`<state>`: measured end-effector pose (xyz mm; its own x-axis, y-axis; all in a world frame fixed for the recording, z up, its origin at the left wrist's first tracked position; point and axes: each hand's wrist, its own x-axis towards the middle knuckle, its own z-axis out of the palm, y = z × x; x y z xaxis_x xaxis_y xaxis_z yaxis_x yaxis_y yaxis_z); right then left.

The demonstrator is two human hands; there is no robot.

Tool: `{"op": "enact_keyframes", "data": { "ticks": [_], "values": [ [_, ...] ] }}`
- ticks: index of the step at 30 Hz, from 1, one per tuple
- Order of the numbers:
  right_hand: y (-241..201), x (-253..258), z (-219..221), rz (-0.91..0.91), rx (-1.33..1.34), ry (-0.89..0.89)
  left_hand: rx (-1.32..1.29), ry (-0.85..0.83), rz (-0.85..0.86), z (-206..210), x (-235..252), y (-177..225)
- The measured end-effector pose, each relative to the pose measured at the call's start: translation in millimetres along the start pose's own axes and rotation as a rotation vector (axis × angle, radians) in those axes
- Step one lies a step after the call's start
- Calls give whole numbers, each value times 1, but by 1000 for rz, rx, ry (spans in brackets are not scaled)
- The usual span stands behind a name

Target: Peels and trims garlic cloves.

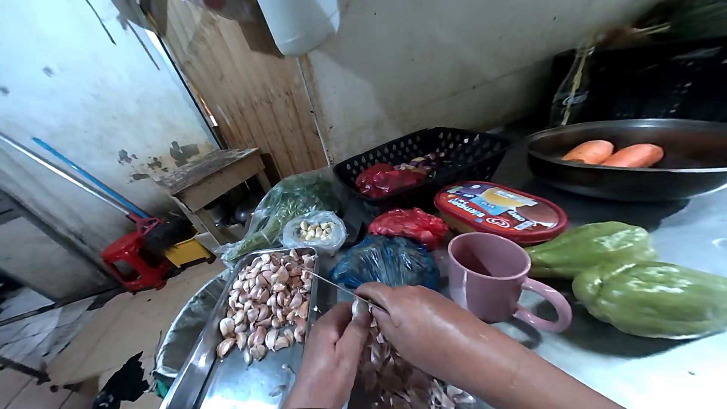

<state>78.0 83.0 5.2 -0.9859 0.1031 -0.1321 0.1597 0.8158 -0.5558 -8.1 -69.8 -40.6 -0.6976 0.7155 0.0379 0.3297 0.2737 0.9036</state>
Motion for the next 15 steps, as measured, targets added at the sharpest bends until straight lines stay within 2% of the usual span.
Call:
{"op": "enact_keyframes", "data": {
  "ticks": [6,12,15],
  "values": [
    [-3,-1,-3,45,6,-45,316,68,152,6,-3,-2],
    [-9,-2,-6,87,37,-78,658,212,340,10,-7,-1],
    [-10,-2,-6,95,35,-79,691,248,406,11,-7,-3]
  ]
}}
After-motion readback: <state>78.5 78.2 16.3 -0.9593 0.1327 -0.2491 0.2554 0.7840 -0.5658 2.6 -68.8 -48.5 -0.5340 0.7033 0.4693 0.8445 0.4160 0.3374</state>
